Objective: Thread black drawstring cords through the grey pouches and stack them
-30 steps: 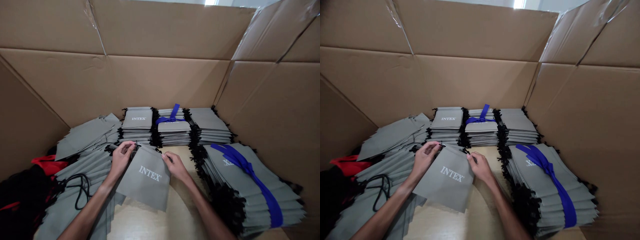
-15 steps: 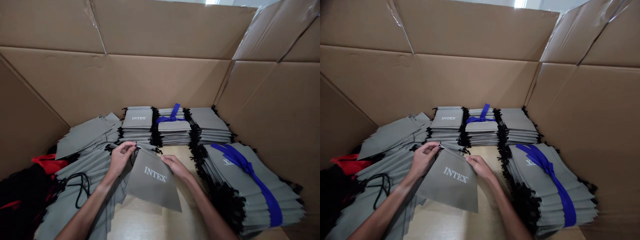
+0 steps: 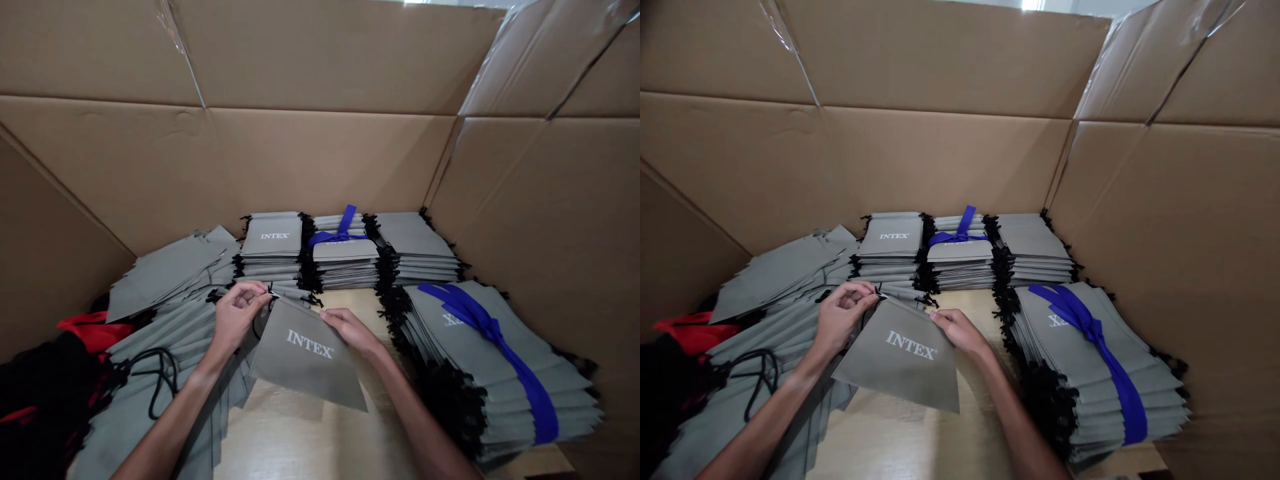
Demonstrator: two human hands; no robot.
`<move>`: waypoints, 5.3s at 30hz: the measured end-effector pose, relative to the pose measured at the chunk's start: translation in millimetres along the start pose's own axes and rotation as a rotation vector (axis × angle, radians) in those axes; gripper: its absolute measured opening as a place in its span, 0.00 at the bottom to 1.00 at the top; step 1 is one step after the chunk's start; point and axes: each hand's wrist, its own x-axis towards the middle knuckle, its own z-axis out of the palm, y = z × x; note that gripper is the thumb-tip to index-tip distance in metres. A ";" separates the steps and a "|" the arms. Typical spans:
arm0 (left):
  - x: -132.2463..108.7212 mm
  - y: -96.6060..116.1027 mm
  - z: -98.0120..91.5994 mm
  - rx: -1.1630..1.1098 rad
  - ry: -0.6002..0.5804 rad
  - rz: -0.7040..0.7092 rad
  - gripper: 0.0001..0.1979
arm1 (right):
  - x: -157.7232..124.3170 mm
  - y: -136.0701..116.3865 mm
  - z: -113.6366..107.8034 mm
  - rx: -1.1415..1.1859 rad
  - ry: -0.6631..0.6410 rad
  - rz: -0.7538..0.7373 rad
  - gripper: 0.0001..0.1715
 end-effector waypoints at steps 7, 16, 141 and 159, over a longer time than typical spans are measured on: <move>-1.5 6.8 -2.4 0.166 -0.087 0.082 0.13 | 1.2 4.3 -0.1 -0.029 -0.003 -0.031 0.33; 0.5 4.2 -11.0 0.398 -0.183 0.389 0.09 | 4.3 10.4 -4.1 -0.165 0.062 -0.109 0.35; -7.0 -2.1 -21.5 0.549 -0.237 0.373 0.13 | -5.7 5.1 -25.8 -0.628 0.357 -0.439 0.14; -8.1 -9.2 -10.3 0.284 -0.248 -0.084 0.22 | -6.4 7.2 -24.6 -0.707 0.323 -0.389 0.13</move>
